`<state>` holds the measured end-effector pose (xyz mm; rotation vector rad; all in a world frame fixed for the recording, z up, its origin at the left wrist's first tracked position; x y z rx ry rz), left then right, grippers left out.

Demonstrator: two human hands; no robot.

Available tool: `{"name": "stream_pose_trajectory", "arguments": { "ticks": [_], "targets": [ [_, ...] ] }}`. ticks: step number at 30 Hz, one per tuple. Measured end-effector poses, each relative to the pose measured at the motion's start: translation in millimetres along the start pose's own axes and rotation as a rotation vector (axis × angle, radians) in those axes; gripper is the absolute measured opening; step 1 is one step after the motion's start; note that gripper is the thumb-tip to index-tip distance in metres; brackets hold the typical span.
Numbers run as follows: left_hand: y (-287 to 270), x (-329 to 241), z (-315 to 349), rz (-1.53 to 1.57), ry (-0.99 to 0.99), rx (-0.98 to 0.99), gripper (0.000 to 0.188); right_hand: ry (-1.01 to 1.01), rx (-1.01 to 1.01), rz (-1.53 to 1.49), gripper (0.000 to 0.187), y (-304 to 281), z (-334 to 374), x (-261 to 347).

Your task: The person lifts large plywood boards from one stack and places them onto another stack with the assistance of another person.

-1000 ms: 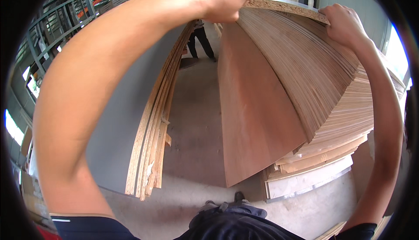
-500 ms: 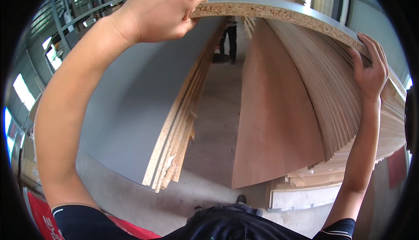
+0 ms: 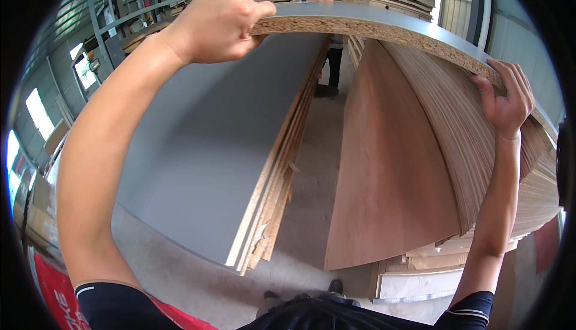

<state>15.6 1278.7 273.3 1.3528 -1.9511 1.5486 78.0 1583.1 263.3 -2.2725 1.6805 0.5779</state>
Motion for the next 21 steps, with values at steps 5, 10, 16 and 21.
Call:
{"name": "stream_pose_trajectory", "arguments": {
  "ticks": [5, 10, 16, 21],
  "targets": [
    [-5.3, 4.3, 21.4, -0.045, 0.022, -0.064, 0.033, 0.054, 0.086, -0.018, 0.034, 7.1, -5.1, 12.6],
    [-6.8, 8.4, 37.0, -0.013, 0.037, -0.104, 0.030, 0.056, 0.130, 0.038, 0.035, 4.5, -17.1, 34.7],
    [-20.2, 10.2, 74.9, -0.044, 0.063, -0.131, 0.024, 0.085, 0.140, 0.095, 0.036, 3.6, -31.1, 69.7],
    [-2.8, 0.4, 126.3, 0.047, 0.112, -0.167, 0.010, 0.001, 0.161, 0.073, 0.041, 5.4, -41.0, 131.4]
  ]
}}
Point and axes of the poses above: each hand's wrist, its own z-axis away from the middle knuckle, its own y-axis out of the palm, x = y × z, the point moved 10 cm from there along -z, towards the middle knuckle, and after that the axes turned 7 degrees about y, right-handed, at the moved point
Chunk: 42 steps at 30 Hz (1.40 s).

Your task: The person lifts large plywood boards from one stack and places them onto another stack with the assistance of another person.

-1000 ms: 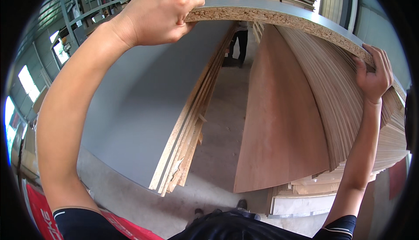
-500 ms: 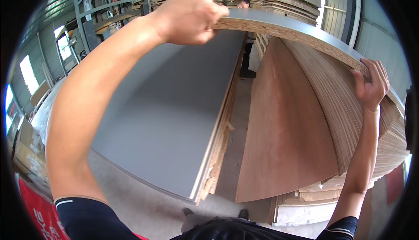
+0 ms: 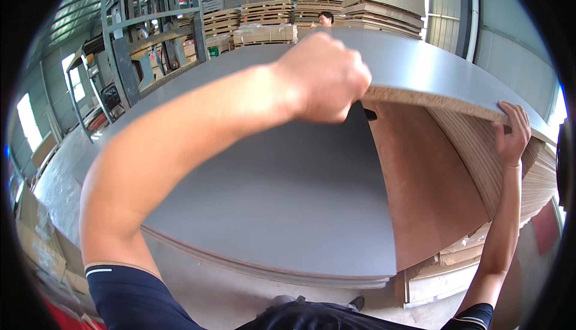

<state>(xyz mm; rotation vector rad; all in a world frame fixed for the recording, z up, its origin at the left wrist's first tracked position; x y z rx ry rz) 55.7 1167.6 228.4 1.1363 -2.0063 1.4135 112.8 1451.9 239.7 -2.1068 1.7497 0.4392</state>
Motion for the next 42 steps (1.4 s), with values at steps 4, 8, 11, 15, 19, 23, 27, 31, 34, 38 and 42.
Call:
{"name": "stream_pose_trajectory", "arguments": {
  "ticks": [4, 8, 11, 15, 19, 23, 27, 31, 34, 38, 42],
  "targets": [
    [3.2, -14.3, 47.1, 0.105, -0.028, -0.021, 0.019, -0.050, 0.041, -0.021, 0.050, 2.3, 0.4, 37.7],
    [-0.9, -8.3, 100.8, 0.040, -0.081, 0.116, 0.037, -0.084, 0.061, -0.026, 0.037, 4.8, 8.3, 49.2],
    [-1.4, -4.2, 137.9, 0.053, -0.125, 0.214, 0.045, 0.028, -0.015, 0.076, 0.041, -6.9, 26.3, 13.4],
    [-11.5, -4.9, 177.5, -0.006, -0.117, 0.185, 0.048, -0.005, 0.013, 0.174, 0.032, -11.9, 49.8, -32.5],
    [-10.5, -4.1, 224.6, -0.030, -0.159, 0.261, 0.047, -0.105, -0.010, 0.043, 0.046, 2.5, 33.1, 20.2],
    [-11.7, 10.4, 287.1, 0.006, -0.246, 0.352, 0.042, -0.132, -0.024, 0.017, 0.055, 22.7, 9.9, 82.0],
    [-36.2, 38.7, 353.3, -0.013, -0.295, 0.386, 0.045, -0.148, -0.024, -0.005, 0.049, 19.2, -38.0, 149.4],
    [-79.2, 92.0, 425.0, -0.068, -0.372, 0.349, 0.050, -0.105, -0.010, 0.014, 0.043, 18.6, -90.0, 212.4],
    [-162.3, 157.6, 453.0, -0.410, -0.293, 0.129, 0.046, 0.049, -0.007, 0.142, 0.042, 18.0, -130.9, 254.9],
    [-89.2, 139.4, 511.9, -0.016, -0.181, 0.511, 0.032, -0.135, 0.171, -0.056, 0.032, 41.7, -124.3, 352.0],
    [-128.6, 201.7, 546.0, -0.119, -0.243, 0.307, 0.030, -0.107, 0.177, -0.208, 0.041, 44.4, -181.7, 393.3]
  ]
}}
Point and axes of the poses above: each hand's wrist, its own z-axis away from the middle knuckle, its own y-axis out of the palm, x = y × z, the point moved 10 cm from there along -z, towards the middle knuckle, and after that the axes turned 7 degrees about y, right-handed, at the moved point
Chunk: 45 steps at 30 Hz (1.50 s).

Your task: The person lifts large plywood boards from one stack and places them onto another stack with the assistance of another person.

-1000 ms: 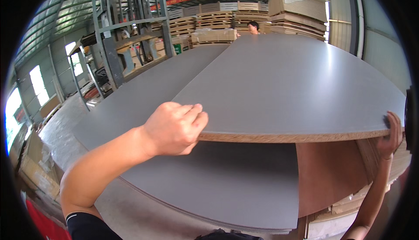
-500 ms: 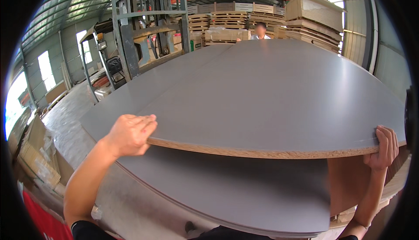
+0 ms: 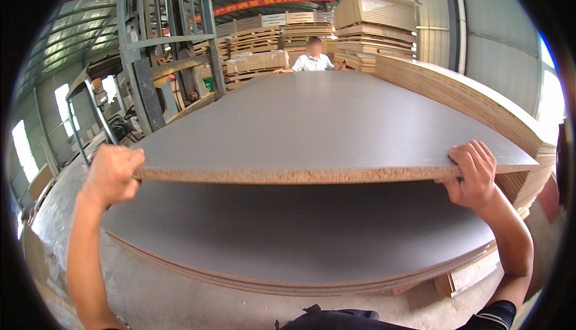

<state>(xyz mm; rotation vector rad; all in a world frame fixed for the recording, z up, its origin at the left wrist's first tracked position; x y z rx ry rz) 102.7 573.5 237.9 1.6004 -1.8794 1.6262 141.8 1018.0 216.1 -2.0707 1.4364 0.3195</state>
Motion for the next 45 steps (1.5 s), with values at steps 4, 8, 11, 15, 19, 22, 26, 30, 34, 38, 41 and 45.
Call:
{"name": "stream_pose_trajectory", "arguments": {
  "ticks": [4, 8, 11, 15, 19, 22, 26, 30, 34, 38, 41, 45],
  "targets": [
    [33.6, 10.6, 7.9, 0.114, -0.040, 0.096, 0.029, -0.014, 0.056, 0.037, 0.042, 3.4, -14.1, 17.6],
    [62.2, 29.5, 45.3, 0.616, -0.373, 0.169, 0.045, 0.033, 0.252, -0.212, 0.042, 28.5, -10.5, 44.9],
    [11.1, 51.0, 67.8, 0.643, -0.582, 0.046, 0.086, 0.085, 0.393, -0.285, 0.035, 4.9, -10.6, 12.3],
    [36.8, -59.6, 33.5, 0.627, -0.557, 0.093, 0.081, 0.781, 0.596, 0.076, 0.041, 3.1, 126.4, -155.0],
    [58.0, -188.1, -17.4, 0.671, -0.320, 0.056, 0.075, 1.217, 0.875, 0.416, 0.064, -36.1, 312.4, -270.6],
    [68.7, -211.8, -18.0, 0.585, -0.373, -0.056, 0.070, 1.484, 0.927, 0.252, 0.078, -27.1, 374.5, -291.7],
    [77.0, -199.5, -6.8, 0.460, -0.419, -0.249, 0.060, 1.619, 1.001, 0.227, 0.080, -18.1, 384.9, -290.2],
    [70.7, -203.5, -8.0, 0.422, -0.385, -0.322, 0.055, 1.651, 0.919, 0.226, 0.072, -22.6, 400.7, -313.8],
    [68.3, -206.0, -5.8, 0.317, -0.365, -0.369, 0.052, 1.589, 0.926, 0.258, 0.067, -24.8, 392.1, -313.2],
    [64.0, -208.3, -6.3, 0.334, -0.365, -0.401, 0.050, 1.481, 1.010, 0.359, 0.072, -22.8, 357.7, -267.8],
    [66.6, -206.1, -6.9, 0.344, -0.376, -0.428, 0.048, 1.393, 1.092, 0.446, 0.074, -20.0, 323.3, -224.9],
    [68.3, -203.8, -2.7, 0.290, -0.377, -0.434, 0.046, 1.328, 1.148, 0.416, 0.073, -13.6, 278.8, -169.2]
  ]
}}
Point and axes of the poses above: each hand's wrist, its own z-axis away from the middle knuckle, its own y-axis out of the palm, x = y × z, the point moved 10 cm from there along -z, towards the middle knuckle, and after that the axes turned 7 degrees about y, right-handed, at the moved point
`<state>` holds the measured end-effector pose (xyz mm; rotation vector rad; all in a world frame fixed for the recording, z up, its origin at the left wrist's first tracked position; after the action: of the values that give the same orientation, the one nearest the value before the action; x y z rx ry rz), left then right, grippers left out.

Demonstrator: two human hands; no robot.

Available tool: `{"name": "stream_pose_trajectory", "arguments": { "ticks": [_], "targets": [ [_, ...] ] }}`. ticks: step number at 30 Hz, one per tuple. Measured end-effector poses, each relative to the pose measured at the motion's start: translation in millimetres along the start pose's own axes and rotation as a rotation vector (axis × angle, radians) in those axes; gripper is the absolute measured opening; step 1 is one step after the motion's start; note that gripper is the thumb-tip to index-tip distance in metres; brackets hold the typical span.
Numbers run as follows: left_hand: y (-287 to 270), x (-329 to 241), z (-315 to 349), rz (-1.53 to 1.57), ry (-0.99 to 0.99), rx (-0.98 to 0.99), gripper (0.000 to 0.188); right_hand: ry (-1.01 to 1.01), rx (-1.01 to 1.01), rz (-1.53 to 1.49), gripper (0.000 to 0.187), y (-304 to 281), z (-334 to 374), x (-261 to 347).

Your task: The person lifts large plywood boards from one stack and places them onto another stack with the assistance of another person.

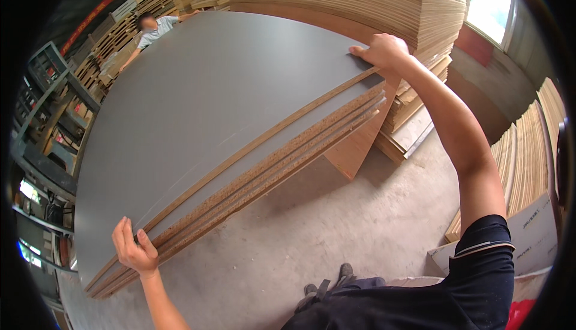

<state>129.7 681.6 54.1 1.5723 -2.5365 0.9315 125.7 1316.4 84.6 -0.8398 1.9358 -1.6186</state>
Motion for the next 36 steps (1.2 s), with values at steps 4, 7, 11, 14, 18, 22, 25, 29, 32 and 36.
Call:
{"name": "stream_pose_trajectory", "arguments": {
  "ticks": [4, 7, 11, 14, 18, 22, 25, 29, 32, 36],
  "targets": [
    [-1.3, -1.7, -0.2, 0.007, -0.022, -0.029, 0.045, -0.029, 0.050, -0.076, 0.072, 9.8, 22.5, 21.5],
    [-3.4, 3.2, 2.2, -0.005, -0.027, -0.040, 0.045, -0.041, 0.039, -0.171, 0.065, 17.5, 27.7, 34.8],
    [-3.5, -2.7, 1.8, -0.020, -0.002, -0.068, 0.046, 0.011, 0.032, -0.256, 0.060, 31.8, 14.4, 25.0],
    [-9.0, -2.0, 4.6, -0.050, 0.024, -0.084, 0.053, 0.106, 0.053, -0.286, 0.058, 23.6, 23.1, 27.7],
    [-6.0, -8.2, -2.5, -0.078, 0.022, -0.052, 0.063, 0.087, -0.020, -0.266, 0.057, 18.4, 13.6, 25.0],
    [4.3, -24.2, -13.2, -0.073, 0.022, -0.018, 0.064, 0.098, -0.066, -0.275, 0.056, 17.0, -2.3, 6.2],
    [3.3, -26.8, -14.8, -0.092, 0.022, -0.018, 0.062, 0.075, -0.110, -0.289, 0.056, 19.1, -15.0, -0.1],
    [2.8, -26.3, -9.9, -0.095, 0.055, -0.054, 0.060, 0.091, -0.134, -0.269, 0.059, 23.2, -23.9, -3.2],
    [5.9, -26.6, -6.0, -0.077, 0.067, -0.062, 0.056, 0.157, -0.119, -0.305, 0.061, 22.9, -16.5, -8.6],
    [2.4, -24.4, -4.1, -0.060, 0.074, -0.063, 0.051, 0.184, -0.086, -0.356, 0.061, 27.2, -13.8, -12.3]
  ]
}}
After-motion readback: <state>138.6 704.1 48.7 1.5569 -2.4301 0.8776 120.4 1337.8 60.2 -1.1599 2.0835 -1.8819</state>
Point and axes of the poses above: each hand's wrist, its own z-axis away from the middle knuckle, its own y-axis out of the palm, x = y × z, the point moved 10 cm from there along -z, towards the middle knuckle, and after that the axes turned 7 degrees about y, right-handed, at the moved point
